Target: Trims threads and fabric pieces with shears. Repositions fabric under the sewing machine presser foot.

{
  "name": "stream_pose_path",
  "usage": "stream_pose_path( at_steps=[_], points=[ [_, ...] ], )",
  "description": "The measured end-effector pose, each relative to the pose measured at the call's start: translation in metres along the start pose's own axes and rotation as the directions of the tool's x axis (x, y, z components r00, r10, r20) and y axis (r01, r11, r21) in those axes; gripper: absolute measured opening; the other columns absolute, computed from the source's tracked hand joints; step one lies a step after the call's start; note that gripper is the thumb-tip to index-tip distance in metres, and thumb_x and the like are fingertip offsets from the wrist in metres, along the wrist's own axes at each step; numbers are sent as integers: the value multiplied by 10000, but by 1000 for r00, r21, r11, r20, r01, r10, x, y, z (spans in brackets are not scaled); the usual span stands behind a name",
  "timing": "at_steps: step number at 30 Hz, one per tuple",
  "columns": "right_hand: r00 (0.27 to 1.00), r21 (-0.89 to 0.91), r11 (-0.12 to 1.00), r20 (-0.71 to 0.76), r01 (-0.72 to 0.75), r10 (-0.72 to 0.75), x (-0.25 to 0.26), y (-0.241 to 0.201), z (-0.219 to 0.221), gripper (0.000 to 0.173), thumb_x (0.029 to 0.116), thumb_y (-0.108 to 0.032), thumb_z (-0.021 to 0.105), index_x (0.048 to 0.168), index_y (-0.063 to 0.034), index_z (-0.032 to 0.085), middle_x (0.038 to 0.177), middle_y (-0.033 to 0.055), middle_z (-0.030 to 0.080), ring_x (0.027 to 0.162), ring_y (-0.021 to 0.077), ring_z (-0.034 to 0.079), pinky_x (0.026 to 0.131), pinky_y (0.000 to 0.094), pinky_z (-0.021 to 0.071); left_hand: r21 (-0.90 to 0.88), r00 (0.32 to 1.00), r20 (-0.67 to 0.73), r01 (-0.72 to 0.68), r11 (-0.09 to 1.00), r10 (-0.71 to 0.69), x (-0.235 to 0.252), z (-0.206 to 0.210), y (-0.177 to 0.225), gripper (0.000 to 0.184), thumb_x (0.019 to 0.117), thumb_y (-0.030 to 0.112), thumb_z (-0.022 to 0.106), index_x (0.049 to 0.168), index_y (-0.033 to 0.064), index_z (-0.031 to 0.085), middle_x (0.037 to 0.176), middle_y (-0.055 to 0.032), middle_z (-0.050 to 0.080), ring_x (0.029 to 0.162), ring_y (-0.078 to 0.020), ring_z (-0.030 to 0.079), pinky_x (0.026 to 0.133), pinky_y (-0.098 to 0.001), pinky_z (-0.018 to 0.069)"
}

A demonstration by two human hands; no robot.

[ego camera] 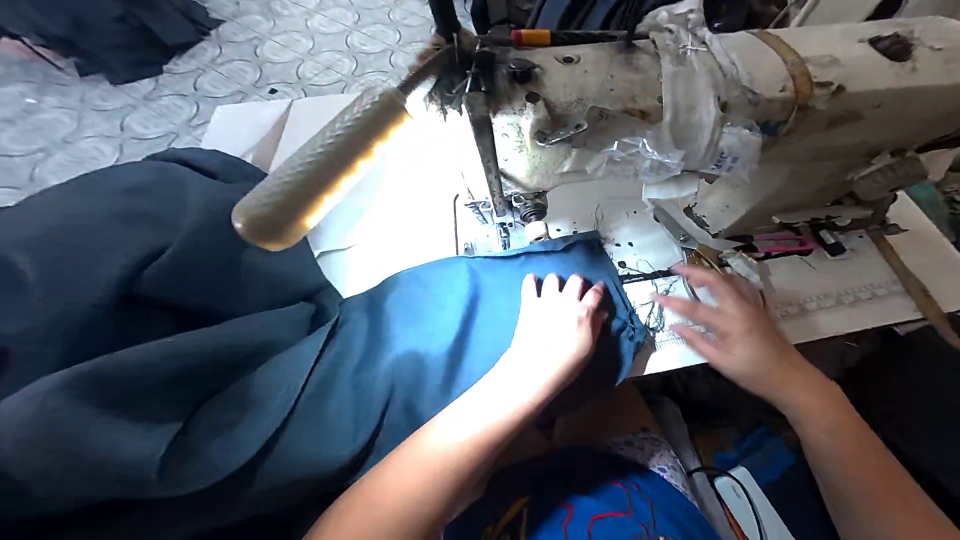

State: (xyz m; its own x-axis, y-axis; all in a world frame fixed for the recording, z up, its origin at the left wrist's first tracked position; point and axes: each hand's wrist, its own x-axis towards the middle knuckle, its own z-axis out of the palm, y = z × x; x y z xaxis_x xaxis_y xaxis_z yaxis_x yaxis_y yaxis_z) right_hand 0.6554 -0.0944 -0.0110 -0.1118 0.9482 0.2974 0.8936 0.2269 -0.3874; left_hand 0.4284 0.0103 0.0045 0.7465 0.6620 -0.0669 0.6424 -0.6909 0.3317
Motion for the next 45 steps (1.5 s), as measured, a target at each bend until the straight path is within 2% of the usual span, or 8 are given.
stream_pose_path(
  at_steps=[6, 12, 17, 22, 25, 29, 36, 45],
  points=[
    [940, -95, 944, -107, 315, -324, -2, -20, 20, 230, 1018, -259, 564, 912, -180, 752, 1052, 42, 751, 1046, 243, 675, 945, 419, 478, -72, 986, -165, -17, 997, 5, 34, 37, -25, 537, 1077, 429, 407, 1525, 148, 499, 1618, -79, 423, 1521, -308, 348, 1163, -711, 209],
    [967, 18, 985, -196, 171, -164, -36, -11, 37, 286, 1024, -345, 562, 886, -171, 741, 972, 50, 731, 1035, 201, 654, 957, 352, 452, -93, 984, -176, -25, 995, 8, 38, 39, -29, 607, 1061, 478, 420, 1542, 110, 463, 1622, -79, 417, 1522, -288, 348, 1172, -693, 203],
    [937, -133, 932, -145, -338, 319, -27, 18, -13, 415, 975, -136, 615, 1327, 84, 610, 1255, 345, 631, 1159, 543, 613, 950, 643, 502, -61, 975, -212, -87, 994, 72, 3, 39, -15, 515, 1062, 350, 473, 1483, 59, 531, 1582, -133, 465, 1500, -331, 385, 1177, -679, 238],
    [808, -260, 798, 95, -543, 581, -1, 16, -36, 692, 892, 102, 653, 1534, -80, 466, 1244, 370, 598, 1137, 590, 582, 913, 701, 471, -103, 991, -124, -68, 992, 55, -22, 45, 6, 653, 1053, 498, 408, 1539, 65, 460, 1624, -120, 405, 1525, -331, 338, 1191, -679, 191],
    [769, -163, 803, 230, -574, 596, -18, -2, -54, 643, 928, -29, 674, 1534, -80, 465, 1088, 297, 689, 896, 473, 674, 780, 645, 522, -84, 992, -129, -16, 996, 5, -13, 46, 2, 780, 1015, 627, 392, 1561, 70, 425, 1640, -128, 372, 1538, -337, 307, 1203, -673, 170],
    [735, 327, 684, 494, -653, 465, -85, -60, -53, 634, 887, -192, 645, 1452, 35, 465, 894, 56, 637, 689, 74, 582, 615, 256, 508, -80, 989, -141, 43, 996, -54, -2, 47, -6, 778, 1028, 630, 354, 1559, 66, 426, 1655, -130, 344, 1552, -329, 274, 1210, -664, 160],
    [566, 522, 226, 710, -822, 419, -136, -85, -24, 1007, 843, -790, 562, 1416, 10, 351, 908, -108, 528, 731, -51, 532, 649, 142, 473, -88, 990, -128, 53, 995, -64, -3, 48, -2, 753, 1048, 596, 334, 1565, 54, 408, 1664, -135, 323, 1560, -324, 251, 1211, -665, 140],
    [547, 608, 49, 674, -793, 497, -105, -82, 8, 1056, 711, -886, 603, 1379, -103, 369, 816, -135, 503, 621, -33, 517, 550, 124, 462, -105, 996, -23, 78, 991, -81, -7, 42, 1, 814, 1026, 647, 345, 1605, 74, 328, 1695, -118, 245, 1585, -300, 169, 1231, -638, 78]
  ],
)
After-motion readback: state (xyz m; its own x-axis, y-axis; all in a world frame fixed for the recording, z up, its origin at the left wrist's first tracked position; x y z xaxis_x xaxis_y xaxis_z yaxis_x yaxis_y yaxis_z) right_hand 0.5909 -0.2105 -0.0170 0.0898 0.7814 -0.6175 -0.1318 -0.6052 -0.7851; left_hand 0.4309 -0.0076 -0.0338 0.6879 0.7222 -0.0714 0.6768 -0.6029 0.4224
